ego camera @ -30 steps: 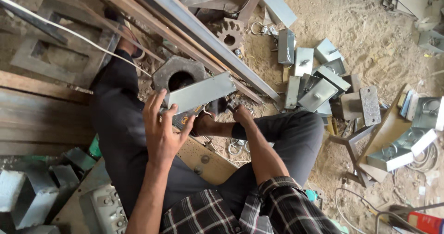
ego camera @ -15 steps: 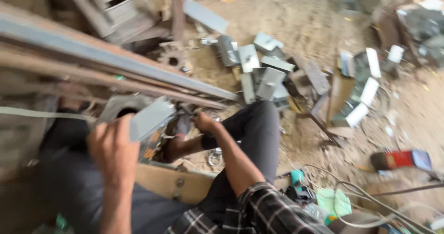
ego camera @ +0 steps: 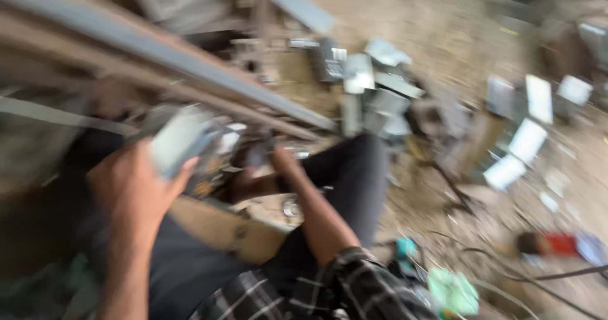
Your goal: The person shapes and assembles metal boxes by hand and using a hammer while sitting on the floor. They hammer the edges and sides of the boxes to fit them together among various metal parts.
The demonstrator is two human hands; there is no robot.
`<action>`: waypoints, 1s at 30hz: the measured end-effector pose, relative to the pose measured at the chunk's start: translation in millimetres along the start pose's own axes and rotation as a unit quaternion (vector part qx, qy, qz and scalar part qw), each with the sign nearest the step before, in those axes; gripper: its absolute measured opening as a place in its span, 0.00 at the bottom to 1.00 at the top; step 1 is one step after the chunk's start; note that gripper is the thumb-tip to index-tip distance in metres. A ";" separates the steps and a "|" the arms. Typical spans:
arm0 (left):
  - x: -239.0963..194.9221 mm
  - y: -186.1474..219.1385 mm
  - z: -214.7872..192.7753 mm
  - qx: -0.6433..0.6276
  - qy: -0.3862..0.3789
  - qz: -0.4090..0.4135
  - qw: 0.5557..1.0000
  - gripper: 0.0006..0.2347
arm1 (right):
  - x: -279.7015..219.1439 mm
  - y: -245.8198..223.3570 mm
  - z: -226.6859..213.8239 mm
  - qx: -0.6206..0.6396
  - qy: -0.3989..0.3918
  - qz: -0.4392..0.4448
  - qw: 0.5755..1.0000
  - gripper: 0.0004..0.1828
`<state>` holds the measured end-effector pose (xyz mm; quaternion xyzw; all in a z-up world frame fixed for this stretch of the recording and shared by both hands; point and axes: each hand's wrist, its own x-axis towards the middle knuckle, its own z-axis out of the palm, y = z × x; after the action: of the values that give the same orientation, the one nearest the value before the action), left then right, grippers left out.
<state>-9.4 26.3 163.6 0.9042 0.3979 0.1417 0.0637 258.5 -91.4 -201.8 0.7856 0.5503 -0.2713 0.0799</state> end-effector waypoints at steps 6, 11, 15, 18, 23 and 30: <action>24.7 -17.8 26.0 -0.158 0.032 0.024 0.987 0.24 | -7.8 40.0 5.4 0.322 -0.069 0.157 0.931 0.23; 18.2 -11.8 35.2 -0.131 0.124 -0.104 0.978 0.27 | -44.1 40.8 -59.0 0.257 0.027 -0.008 0.966 0.26; 14.4 -26.4 53.4 -0.175 0.052 -0.122 0.976 0.31 | -113.8 52.0 -149.2 0.357 -0.045 -0.019 0.933 0.28; 15.8 -54.7 74.2 -0.271 -0.053 -0.142 0.950 0.28 | -167.6 30.3 -197.4 0.460 0.051 -0.150 0.874 0.34; 34.0 -54.4 106.1 -0.379 -0.064 -0.148 0.911 0.29 | -197.6 -27.0 -244.7 0.604 0.093 -0.187 0.769 0.26; 35.1 -35.4 88.1 -0.476 -0.089 -0.150 0.862 0.27 | -194.4 -100.4 -249.0 0.578 0.188 -0.231 0.759 0.20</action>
<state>15.4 75.9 78.8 0.7020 0.4051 0.2216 0.5422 203.6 -107.2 124.7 0.5664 0.4577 -0.3952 -0.5599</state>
